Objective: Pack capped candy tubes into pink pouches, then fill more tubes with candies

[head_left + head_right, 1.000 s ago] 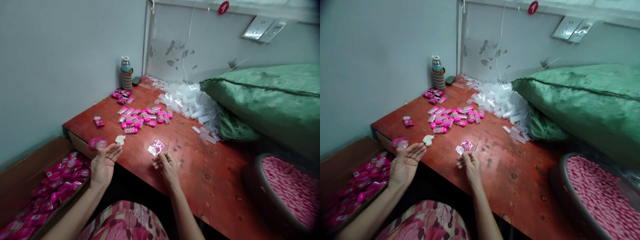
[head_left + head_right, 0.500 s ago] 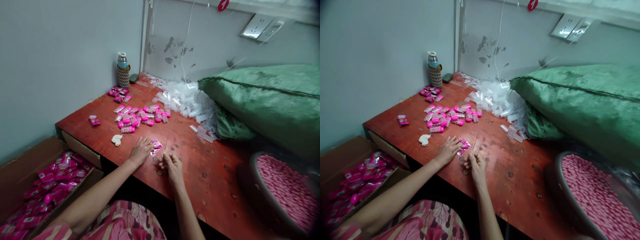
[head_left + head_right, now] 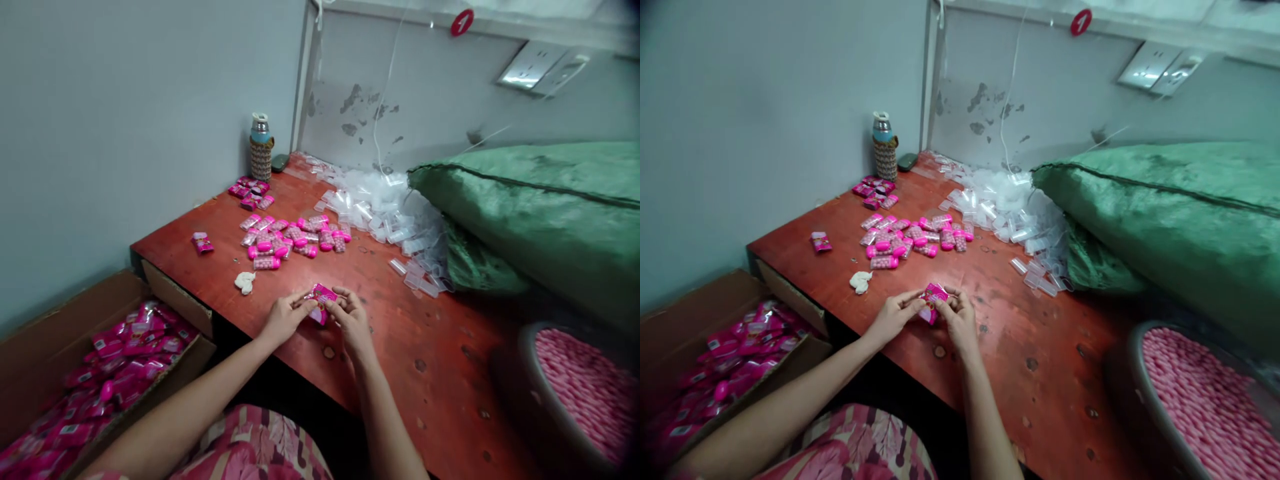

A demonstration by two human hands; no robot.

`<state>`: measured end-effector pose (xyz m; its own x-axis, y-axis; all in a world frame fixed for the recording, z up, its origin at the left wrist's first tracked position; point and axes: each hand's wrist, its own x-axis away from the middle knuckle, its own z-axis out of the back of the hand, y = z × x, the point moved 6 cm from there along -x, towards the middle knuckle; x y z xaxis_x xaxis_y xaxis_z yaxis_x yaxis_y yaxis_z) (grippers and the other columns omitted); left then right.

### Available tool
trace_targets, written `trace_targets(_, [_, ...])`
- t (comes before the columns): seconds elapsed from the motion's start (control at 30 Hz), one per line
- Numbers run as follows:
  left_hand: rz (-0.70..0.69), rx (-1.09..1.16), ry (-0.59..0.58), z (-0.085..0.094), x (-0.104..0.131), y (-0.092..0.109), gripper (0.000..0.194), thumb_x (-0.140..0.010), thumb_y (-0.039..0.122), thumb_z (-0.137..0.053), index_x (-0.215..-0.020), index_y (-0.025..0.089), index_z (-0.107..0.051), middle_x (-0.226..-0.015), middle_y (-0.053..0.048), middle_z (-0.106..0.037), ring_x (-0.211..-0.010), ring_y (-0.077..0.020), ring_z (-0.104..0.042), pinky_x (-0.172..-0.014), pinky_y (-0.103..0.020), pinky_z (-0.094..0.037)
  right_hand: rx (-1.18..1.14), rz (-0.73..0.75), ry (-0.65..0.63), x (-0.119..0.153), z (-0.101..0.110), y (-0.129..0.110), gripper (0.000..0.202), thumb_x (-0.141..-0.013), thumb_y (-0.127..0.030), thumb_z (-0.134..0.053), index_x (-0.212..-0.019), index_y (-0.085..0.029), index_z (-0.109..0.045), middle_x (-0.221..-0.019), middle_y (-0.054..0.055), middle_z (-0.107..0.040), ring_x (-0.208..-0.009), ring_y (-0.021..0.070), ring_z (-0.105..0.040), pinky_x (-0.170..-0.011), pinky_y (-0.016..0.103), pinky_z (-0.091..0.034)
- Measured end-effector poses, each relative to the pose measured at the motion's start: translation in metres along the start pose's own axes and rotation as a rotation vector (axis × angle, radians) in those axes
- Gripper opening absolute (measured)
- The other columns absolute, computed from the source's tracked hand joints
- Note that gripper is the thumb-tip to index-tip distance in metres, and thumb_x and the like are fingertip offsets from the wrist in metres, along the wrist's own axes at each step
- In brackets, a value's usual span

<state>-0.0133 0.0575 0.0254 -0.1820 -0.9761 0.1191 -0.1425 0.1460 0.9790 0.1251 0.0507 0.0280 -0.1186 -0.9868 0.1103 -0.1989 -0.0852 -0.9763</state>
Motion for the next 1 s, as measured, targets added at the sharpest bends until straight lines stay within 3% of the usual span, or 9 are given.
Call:
trace_targets(0.1, [0.207,0.137,-0.072,0.012,0.008,-0.009,0.024,-0.066,0.035,-0.064,-0.073,0.013,-0.069,-0.07,-0.006,-0.066,-0.065,-0.0172,-0.062,-0.062,-0.028,-0.05,0.133,-0.063,-0.251,-0.007,-0.021,-0.005,0.032,-0.066,-0.03,-0.066,-0.093,-0.019,-0.052,-0.057,-0.007,-0.053,-0.046,0.008,-0.048,-0.046,0.019,-0.039])
trace_targets(0.17, [0.249,0.142,-0.01,0.028,0.017,-0.009,0.021,-0.064,0.033,-0.067,-0.066,0.012,-0.068,-0.064,-0.005,-0.064,-0.059,-0.0142,-0.06,-0.058,-0.025,-0.05,0.253,-0.034,-0.357,-0.016,-0.037,-0.009,0.026,-0.07,-0.033,-0.061,-0.091,-0.019,-0.054,-0.058,-0.005,-0.054,-0.048,0.0093,-0.049,-0.047,0.02,-0.039])
trace_targets(0.37, [0.272,0.151,0.206,0.069,0.052,-0.011,0.021,-0.062,0.031,-0.069,-0.059,0.011,-0.067,-0.058,-0.005,-0.062,-0.055,-0.0121,-0.058,-0.054,-0.021,-0.049,0.912,0.4,-0.324,-0.057,-0.113,-0.019,0.023,-0.08,-0.039,-0.048,-0.094,-0.023,-0.059,-0.082,0.003,-0.063,-0.071,0.0179,-0.059,-0.064,0.028,-0.042])
trace_targets(0.47, [0.295,0.198,0.264,0.08,0.064,-0.013,0.021,-0.06,0.03,-0.071,-0.057,0.01,-0.065,-0.058,-0.006,-0.063,-0.056,-0.0125,-0.059,-0.056,-0.021,-0.049,1.245,0.513,-0.331,-0.07,-0.156,-0.011,0.031,-0.082,-0.039,-0.046,-0.107,-0.023,-0.054,-0.103,0.009,-0.058,-0.086,0.0223,-0.056,-0.069,0.031,-0.042])
trace_targets(0.57, [0.296,0.267,0.315,0.091,0.071,-0.013,0.02,-0.059,0.028,-0.072,-0.057,0.01,-0.064,-0.06,-0.006,-0.064,-0.057,-0.012,-0.059,-0.056,-0.02,-0.049,1.373,0.627,-0.407,-0.072,-0.175,-0.001,0.029,-0.084,-0.033,-0.042,-0.107,-0.02,-0.053,-0.115,0.011,-0.051,-0.103,0.0237,-0.047,-0.081,0.034,-0.039])
trace_targets(0.67, [0.291,0.383,0.356,0.1,0.072,-0.014,0.019,-0.061,0.027,-0.071,-0.059,0.01,-0.063,-0.063,-0.004,-0.064,-0.059,-0.0112,-0.059,-0.055,-0.02,-0.05,1.317,0.708,-0.547,-0.067,-0.163,0.009,0.027,-0.085,-0.021,-0.039,-0.106,-0.019,-0.054,-0.118,0.009,-0.051,-0.114,0.0218,-0.038,-0.095,0.039,-0.028])
trace_targets(0.77, [0.267,0.526,0.397,0.105,0.068,-0.015,0.016,-0.062,0.023,-0.071,-0.061,0.01,-0.062,-0.065,-0.004,-0.064,-0.06,-0.0108,-0.059,-0.056,-0.02,-0.051,1.225,0.732,-0.603,-0.06,-0.128,0.009,0.036,-0.079,-0.01,-0.038,-0.109,-0.021,-0.053,-0.123,0.005,-0.05,-0.123,0.0218,-0.029,-0.1,0.045,-0.018])
trace_targets(0.9, [0.217,0.702,0.493,0.108,0.056,-0.017,0.011,-0.063,0.016,-0.07,-0.065,0.01,-0.061,-0.065,-0.003,-0.064,-0.061,-0.0106,-0.06,-0.057,-0.021,-0.052,1.18,0.586,-0.241,-0.059,-0.081,-0.013,0.038,-0.08,-0.018,-0.036,-0.116,-0.017,-0.049,-0.121,0.01,-0.051,-0.114,0.0215,-0.042,-0.094,0.039,-0.031])
trace_targets(1.0, [0.198,0.76,0.546,0.109,0.048,-0.017,0.008,-0.065,0.012,-0.068,-0.068,0.01,-0.06,-0.065,-0.002,-0.063,-0.06,-0.0108,-0.061,-0.056,-0.022,-0.053,1.309,0.333,-0.007,-0.054,-0.073,-0.018,0.038,-0.083,-0.035,-0.036,-0.11,-0.014,-0.053,-0.103,0.013,-0.061,-0.095,0.0234,-0.055,-0.079,0.034,-0.04])
